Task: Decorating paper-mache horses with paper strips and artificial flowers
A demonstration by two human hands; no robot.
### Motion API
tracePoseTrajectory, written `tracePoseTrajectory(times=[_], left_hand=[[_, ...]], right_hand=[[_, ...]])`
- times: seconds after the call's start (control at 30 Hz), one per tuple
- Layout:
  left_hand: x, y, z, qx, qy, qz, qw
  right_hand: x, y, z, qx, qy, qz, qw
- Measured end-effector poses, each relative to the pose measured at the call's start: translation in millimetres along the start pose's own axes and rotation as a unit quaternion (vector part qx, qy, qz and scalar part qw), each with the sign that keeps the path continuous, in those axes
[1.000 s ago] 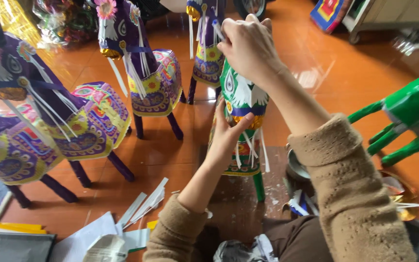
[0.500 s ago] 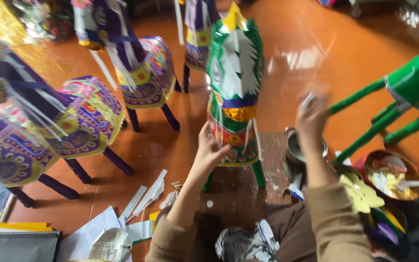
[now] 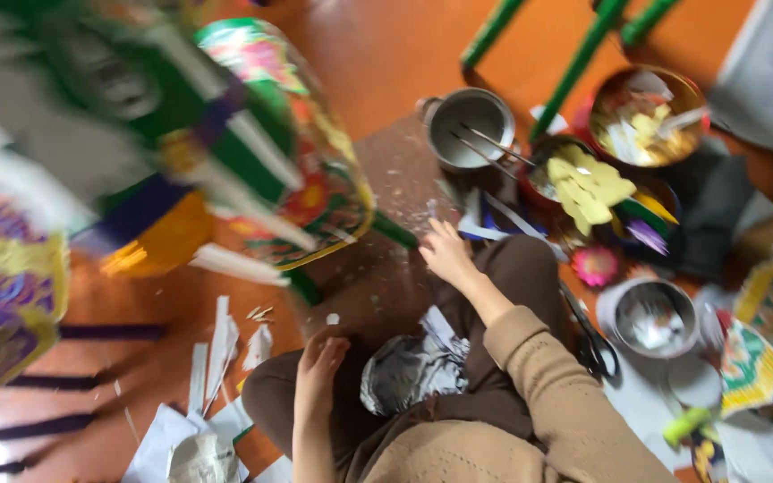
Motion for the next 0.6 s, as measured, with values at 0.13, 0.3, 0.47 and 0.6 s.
tracePoseTrajectory(times=[0.13,0.3,0.47,0.6], left_hand=[[15.2,-29.8,2.3,0.007,0.009,-0.023,1.0],[12.4,-81.7,2.5,-0.044,0.042,-0.104,0.993],[6.9,-116.2,6.4,-0.047,0.074,-0.162,0.983],[14.1,-128.0,16.0,-0.029,0.092,-0.193,0.976]], right_hand=[[-6.5,61.3,18.9,0.149,-0.005,-0.083,0.985],[5.7,189.8,96.2,0.328,-0.04,0.013,0.944],[122.9,251.7,204.2,0.372,-0.25,0.083,0.89],[201.7,291.4,274.7,0.446,-0.338,0.112,0.821]])
Point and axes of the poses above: each hand's wrist, its own z-axis away from the middle knuckle, its own y-axis out of the back of the hand, x = y × z, the point moved 9 cm from there along -z, towards the middle knuckle, and after that the axes turned 10 degrees about y, right-handed, at the moved point
